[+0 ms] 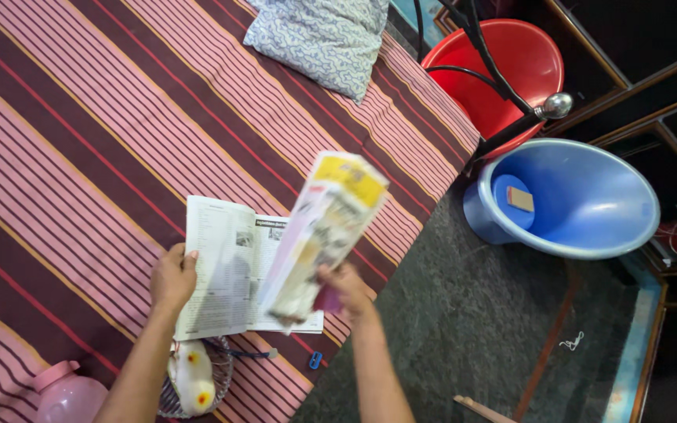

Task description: The person cleans a table with a cloth, folds a blue sheet on the table, and organizes various items including books, a bowl, and a bottle.

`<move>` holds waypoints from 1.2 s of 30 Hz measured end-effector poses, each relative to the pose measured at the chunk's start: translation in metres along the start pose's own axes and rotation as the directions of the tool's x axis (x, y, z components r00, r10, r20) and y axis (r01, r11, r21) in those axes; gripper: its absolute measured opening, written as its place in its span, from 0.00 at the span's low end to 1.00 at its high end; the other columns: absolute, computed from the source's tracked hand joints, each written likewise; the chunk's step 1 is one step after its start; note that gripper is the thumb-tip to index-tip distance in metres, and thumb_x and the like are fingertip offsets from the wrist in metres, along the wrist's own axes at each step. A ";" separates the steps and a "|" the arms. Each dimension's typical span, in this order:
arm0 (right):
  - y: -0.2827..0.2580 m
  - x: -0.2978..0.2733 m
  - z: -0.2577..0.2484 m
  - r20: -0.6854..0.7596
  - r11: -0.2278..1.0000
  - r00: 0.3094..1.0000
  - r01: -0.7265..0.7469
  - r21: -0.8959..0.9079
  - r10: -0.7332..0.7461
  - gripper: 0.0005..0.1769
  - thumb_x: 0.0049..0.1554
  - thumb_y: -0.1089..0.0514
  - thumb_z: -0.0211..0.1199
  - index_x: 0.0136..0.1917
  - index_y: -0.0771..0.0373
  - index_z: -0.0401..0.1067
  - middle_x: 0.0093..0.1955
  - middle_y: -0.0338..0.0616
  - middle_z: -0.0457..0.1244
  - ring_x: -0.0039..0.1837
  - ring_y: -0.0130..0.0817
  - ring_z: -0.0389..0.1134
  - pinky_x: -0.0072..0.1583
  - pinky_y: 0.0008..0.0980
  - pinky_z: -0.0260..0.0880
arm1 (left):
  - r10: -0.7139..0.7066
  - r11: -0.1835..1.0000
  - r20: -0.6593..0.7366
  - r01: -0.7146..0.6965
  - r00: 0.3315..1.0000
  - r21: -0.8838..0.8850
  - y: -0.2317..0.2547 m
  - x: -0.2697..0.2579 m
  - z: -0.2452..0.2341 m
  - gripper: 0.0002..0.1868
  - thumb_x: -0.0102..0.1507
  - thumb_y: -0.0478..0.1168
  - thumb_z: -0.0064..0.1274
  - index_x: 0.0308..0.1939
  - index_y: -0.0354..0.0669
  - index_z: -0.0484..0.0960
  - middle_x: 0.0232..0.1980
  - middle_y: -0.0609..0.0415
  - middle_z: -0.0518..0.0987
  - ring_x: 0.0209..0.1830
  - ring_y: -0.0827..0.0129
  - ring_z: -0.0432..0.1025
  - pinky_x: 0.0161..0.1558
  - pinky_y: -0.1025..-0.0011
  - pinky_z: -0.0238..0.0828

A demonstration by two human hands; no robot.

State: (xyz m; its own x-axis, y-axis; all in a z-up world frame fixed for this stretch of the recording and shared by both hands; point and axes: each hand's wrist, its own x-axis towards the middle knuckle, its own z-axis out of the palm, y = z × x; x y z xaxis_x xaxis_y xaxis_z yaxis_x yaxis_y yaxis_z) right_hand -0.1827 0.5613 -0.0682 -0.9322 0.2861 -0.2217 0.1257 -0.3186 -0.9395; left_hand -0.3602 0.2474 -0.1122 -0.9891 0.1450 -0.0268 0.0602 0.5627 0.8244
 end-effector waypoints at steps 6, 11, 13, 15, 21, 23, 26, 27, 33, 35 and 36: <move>0.124 0.008 0.016 -0.040 0.820 0.943 -0.307 -0.483 0.329 0.22 0.55 0.56 0.70 0.58 0.72 0.75 0.51 0.47 0.71 0.52 0.35 0.70 0.57 0.34 0.71 | 0.023 0.999 -0.016 -0.024 1.000 -0.040 0.011 -0.007 -0.001 0.13 0.68 0.46 0.50 0.50 0.43 0.81 0.39 0.40 0.83 0.40 0.41 0.77 0.40 0.48 0.71; 0.092 -0.015 -0.056 -0.380 0.949 0.922 -0.185 -0.257 0.077 0.16 0.54 0.62 0.67 0.56 0.67 0.75 0.49 0.42 0.73 0.51 0.30 0.73 0.56 0.30 0.72 | 0.048 0.998 -0.054 -0.050 0.997 -0.040 0.018 -0.007 -0.015 0.13 0.68 0.46 0.50 0.50 0.43 0.82 0.39 0.40 0.83 0.40 0.42 0.77 0.40 0.48 0.71; 0.052 -0.035 -0.092 -0.530 0.915 0.834 -0.080 -0.395 -0.156 0.13 0.52 0.65 0.66 0.52 0.70 0.78 0.45 0.45 0.73 0.46 0.33 0.74 0.50 0.34 0.74 | 0.050 0.998 -0.038 -0.052 0.998 -0.043 0.026 -0.012 -0.020 0.13 0.68 0.46 0.51 0.49 0.43 0.82 0.38 0.41 0.83 0.40 0.42 0.77 0.40 0.49 0.71; 0.003 -0.047 -0.121 -0.527 0.777 0.780 -0.085 -0.623 -0.337 0.13 0.54 0.62 0.69 0.52 0.70 0.77 0.43 0.49 0.73 0.43 0.34 0.73 0.47 0.35 0.74 | 0.059 0.997 -0.028 -0.060 0.998 -0.045 0.038 -0.011 -0.021 0.13 0.68 0.46 0.51 0.49 0.43 0.83 0.38 0.41 0.83 0.39 0.43 0.77 0.40 0.49 0.72; -0.016 -0.028 -0.107 -0.482 0.475 0.858 -0.353 -0.806 -0.179 0.16 0.52 0.60 0.71 0.54 0.64 0.80 0.44 0.50 0.74 0.43 0.31 0.75 0.48 0.35 0.74 | 0.039 0.990 0.049 -0.032 0.998 -0.135 0.072 -0.030 -0.007 0.14 0.66 0.46 0.51 0.51 0.44 0.82 0.39 0.41 0.84 0.39 0.47 0.80 0.41 0.55 0.75; 0.033 -0.005 -0.085 -0.275 0.577 0.954 -0.158 -0.801 -0.121 0.15 0.51 0.62 0.69 0.53 0.66 0.80 0.45 0.48 0.75 0.44 0.32 0.76 0.48 0.33 0.76 | 0.000 0.989 0.111 0.017 0.994 -0.144 0.077 -0.035 0.003 0.13 0.67 0.46 0.51 0.51 0.45 0.82 0.40 0.42 0.84 0.40 0.47 0.80 0.41 0.55 0.75; 0.094 0.007 -0.057 -0.169 0.731 0.986 -0.107 -0.674 -0.011 0.16 0.53 0.63 0.70 0.55 0.67 0.78 0.47 0.48 0.74 0.46 0.34 0.74 0.49 0.34 0.76 | 0.081 0.969 0.023 -0.073 0.996 -0.238 0.076 -0.042 0.023 0.14 0.64 0.44 0.52 0.52 0.44 0.81 0.41 0.40 0.84 0.41 0.46 0.80 0.41 0.54 0.75; 0.104 0.005 -0.050 -0.169 0.813 0.985 -0.124 -0.569 0.033 0.16 0.54 0.63 0.69 0.56 0.68 0.77 0.48 0.48 0.74 0.47 0.34 0.74 0.50 0.33 0.76 | 0.077 0.970 0.020 -0.071 0.997 -0.235 0.075 -0.044 0.031 0.14 0.64 0.44 0.52 0.52 0.44 0.81 0.41 0.40 0.84 0.41 0.46 0.80 0.41 0.54 0.75; 0.060 -0.016 -0.064 -0.274 0.813 0.958 -0.092 -0.574 -0.085 0.20 0.53 0.66 0.67 0.59 0.68 0.75 0.48 0.46 0.73 0.48 0.32 0.74 0.51 0.34 0.76 | 0.069 0.976 0.082 -0.050 0.994 -0.213 0.078 -0.050 0.060 0.15 0.63 0.43 0.53 0.53 0.44 0.81 0.41 0.38 0.84 0.43 0.41 0.78 0.44 0.50 0.74; 0.050 -0.020 -0.071 -0.280 0.749 0.956 -0.119 -0.652 -0.092 0.24 0.50 0.66 0.67 0.61 0.65 0.74 0.48 0.44 0.73 0.48 0.30 0.74 0.52 0.33 0.77 | 0.038 0.987 0.128 -0.017 0.991 -0.160 0.080 -0.051 0.061 0.14 0.66 0.44 0.51 0.54 0.46 0.81 0.41 0.38 0.84 0.44 0.41 0.78 0.46 0.49 0.73; 0.054 -0.014 -0.071 -0.213 0.780 0.974 -0.076 -0.621 -0.075 0.26 0.50 0.66 0.67 0.63 0.63 0.70 0.49 0.44 0.72 0.49 0.30 0.74 0.52 0.33 0.76 | 0.038 0.987 0.132 -0.016 0.990 -0.163 0.081 -0.051 0.059 0.14 0.66 0.44 0.51 0.54 0.46 0.81 0.41 0.38 0.84 0.44 0.41 0.78 0.46 0.49 0.73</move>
State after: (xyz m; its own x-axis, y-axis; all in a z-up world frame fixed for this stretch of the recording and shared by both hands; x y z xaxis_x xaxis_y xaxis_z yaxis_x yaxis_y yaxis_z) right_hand -0.1389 0.6049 -0.1342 -0.8451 0.4953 -0.2014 0.3796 0.2905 -0.8784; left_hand -0.2964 0.3341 -0.0774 -0.9595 0.2728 -0.0699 0.0536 0.4204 0.9058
